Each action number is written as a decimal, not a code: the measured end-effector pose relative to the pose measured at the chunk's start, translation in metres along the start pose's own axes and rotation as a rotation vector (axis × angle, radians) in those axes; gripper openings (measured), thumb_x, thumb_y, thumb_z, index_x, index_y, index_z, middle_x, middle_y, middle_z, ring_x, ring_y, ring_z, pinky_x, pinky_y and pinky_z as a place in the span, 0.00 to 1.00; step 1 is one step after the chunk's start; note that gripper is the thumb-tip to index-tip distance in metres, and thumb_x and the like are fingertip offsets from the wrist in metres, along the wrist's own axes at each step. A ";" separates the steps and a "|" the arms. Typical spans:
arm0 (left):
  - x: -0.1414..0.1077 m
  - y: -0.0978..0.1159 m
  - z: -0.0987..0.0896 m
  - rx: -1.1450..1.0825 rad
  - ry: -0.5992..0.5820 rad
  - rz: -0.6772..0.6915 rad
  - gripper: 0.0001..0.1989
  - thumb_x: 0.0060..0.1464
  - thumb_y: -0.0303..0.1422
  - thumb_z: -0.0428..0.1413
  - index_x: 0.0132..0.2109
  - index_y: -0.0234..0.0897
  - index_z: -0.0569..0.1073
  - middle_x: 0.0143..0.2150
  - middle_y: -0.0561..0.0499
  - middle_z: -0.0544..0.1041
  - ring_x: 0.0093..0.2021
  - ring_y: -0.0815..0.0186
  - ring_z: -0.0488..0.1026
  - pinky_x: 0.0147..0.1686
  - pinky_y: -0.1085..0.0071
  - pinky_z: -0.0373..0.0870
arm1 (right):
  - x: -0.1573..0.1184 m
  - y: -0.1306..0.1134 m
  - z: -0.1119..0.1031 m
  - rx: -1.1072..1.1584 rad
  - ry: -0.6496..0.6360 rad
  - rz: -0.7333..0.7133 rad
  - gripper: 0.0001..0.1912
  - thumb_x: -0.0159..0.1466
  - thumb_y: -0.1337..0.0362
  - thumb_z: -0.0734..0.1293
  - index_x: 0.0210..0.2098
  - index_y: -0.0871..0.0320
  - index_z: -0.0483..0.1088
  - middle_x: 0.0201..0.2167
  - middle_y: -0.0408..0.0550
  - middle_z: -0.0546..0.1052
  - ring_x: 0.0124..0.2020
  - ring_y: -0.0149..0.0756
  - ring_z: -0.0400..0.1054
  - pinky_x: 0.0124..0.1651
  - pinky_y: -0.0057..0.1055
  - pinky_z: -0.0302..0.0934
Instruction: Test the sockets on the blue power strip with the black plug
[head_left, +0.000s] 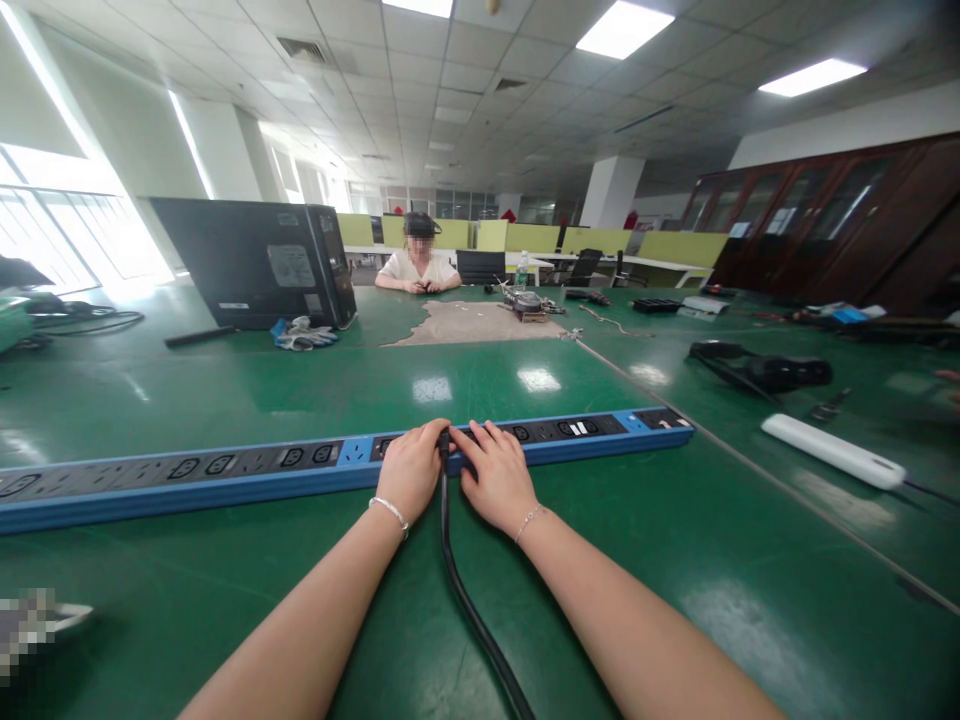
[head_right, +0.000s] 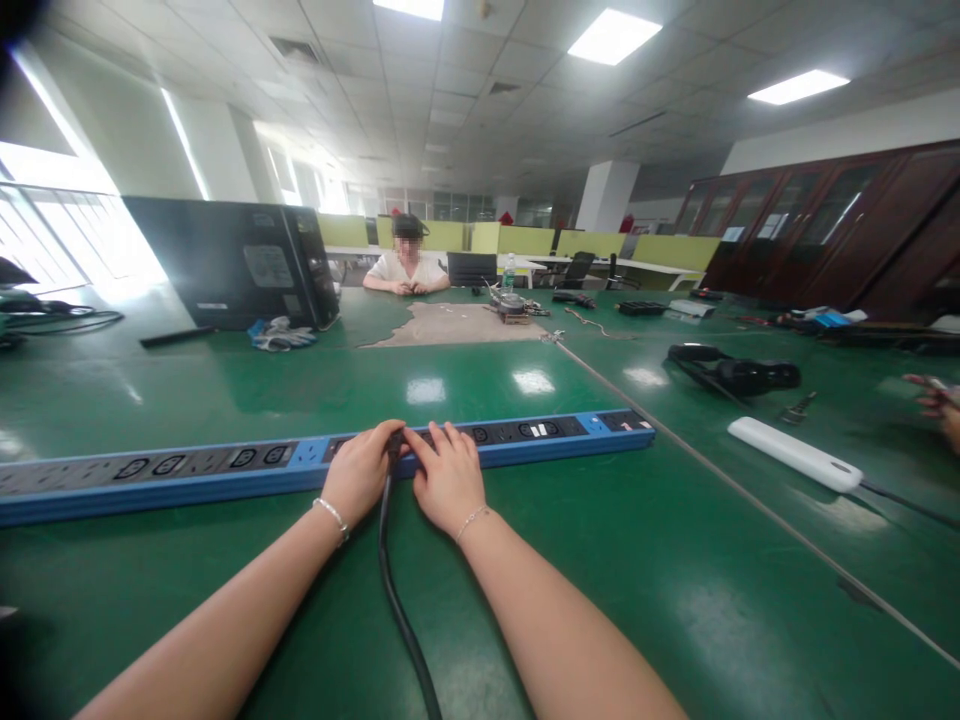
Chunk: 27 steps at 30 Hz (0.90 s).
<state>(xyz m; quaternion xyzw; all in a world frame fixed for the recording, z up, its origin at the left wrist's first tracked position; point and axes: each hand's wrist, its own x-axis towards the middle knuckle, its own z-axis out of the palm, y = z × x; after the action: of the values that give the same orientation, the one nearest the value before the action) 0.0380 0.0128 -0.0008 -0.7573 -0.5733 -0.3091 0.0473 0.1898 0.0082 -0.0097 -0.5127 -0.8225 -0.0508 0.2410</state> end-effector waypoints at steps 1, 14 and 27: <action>0.000 0.000 0.000 -0.006 -0.002 0.001 0.15 0.57 0.30 0.45 0.51 0.37 0.66 0.44 0.45 0.77 0.46 0.62 0.73 0.46 0.65 0.67 | 0.000 0.000 0.000 -0.001 0.000 0.004 0.29 0.58 0.65 0.61 0.60 0.45 0.56 0.60 0.47 0.62 0.61 0.43 0.50 0.60 0.43 0.43; 0.001 -0.012 -0.014 -0.209 0.229 -0.192 0.19 0.56 0.40 0.47 0.53 0.39 0.64 0.45 0.46 0.76 0.44 0.61 0.73 0.44 0.66 0.68 | 0.000 0.006 0.004 0.035 0.023 -0.033 0.28 0.58 0.66 0.60 0.59 0.51 0.58 0.59 0.44 0.63 0.61 0.42 0.50 0.61 0.41 0.42; 0.013 -0.090 -0.071 -0.208 -0.181 -0.241 0.22 0.48 0.46 0.49 0.47 0.39 0.70 0.41 0.48 0.78 0.42 0.60 0.73 0.43 0.66 0.68 | 0.000 0.008 0.006 0.047 0.032 -0.039 0.26 0.58 0.66 0.60 0.57 0.52 0.62 0.59 0.44 0.63 0.61 0.41 0.50 0.61 0.42 0.44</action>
<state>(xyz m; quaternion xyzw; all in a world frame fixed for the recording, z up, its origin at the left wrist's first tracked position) -0.0706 0.0241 0.0376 -0.7086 -0.6267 -0.3010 -0.1204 0.1945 0.0136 -0.0161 -0.4897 -0.8294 -0.0442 0.2652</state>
